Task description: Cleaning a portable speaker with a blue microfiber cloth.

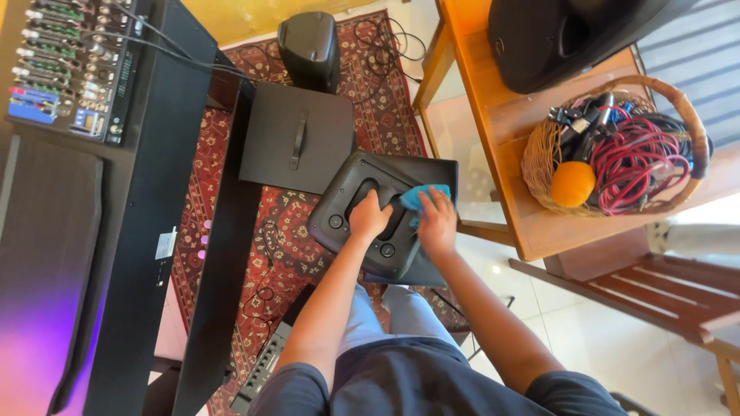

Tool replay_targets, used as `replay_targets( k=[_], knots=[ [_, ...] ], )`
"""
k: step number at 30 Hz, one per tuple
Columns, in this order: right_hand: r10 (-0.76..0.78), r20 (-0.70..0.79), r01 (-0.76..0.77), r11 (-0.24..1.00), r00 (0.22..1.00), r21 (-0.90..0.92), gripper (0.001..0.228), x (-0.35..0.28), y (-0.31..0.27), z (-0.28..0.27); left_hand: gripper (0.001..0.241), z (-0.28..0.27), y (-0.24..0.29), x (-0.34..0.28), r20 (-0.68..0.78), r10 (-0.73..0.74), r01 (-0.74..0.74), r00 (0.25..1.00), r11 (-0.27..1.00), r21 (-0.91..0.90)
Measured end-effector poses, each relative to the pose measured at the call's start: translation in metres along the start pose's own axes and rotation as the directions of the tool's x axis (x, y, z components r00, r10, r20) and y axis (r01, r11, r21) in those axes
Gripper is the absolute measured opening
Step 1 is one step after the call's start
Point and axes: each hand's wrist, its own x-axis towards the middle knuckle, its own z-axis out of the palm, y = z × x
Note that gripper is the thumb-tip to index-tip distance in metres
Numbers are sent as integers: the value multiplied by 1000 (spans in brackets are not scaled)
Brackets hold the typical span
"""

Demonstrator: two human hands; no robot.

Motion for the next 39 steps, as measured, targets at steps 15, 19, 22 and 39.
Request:
replay_targets(
  k=[15, 19, 22, 39],
  knots=[
    [161, -70, -158, 986, 985, 47, 45, -50, -36, 20, 57, 11, -16, 14, 72, 56, -51, 996, 996, -75],
    [167, -32, -166, 985, 985, 46, 43, -41, -49, 14, 59, 19, -12, 15, 78, 57, -55, 995, 998, -23],
    [182, -73, -180, 983, 981, 36, 43, -12, -33, 14, 58, 19, 0, 12, 42, 57, -58, 997, 998, 28],
    [250, -125, -220, 952, 960, 211, 50, -18, -28, 17, 57, 16, -6, 17, 40, 52, -56, 998, 993, 105]
  ],
)
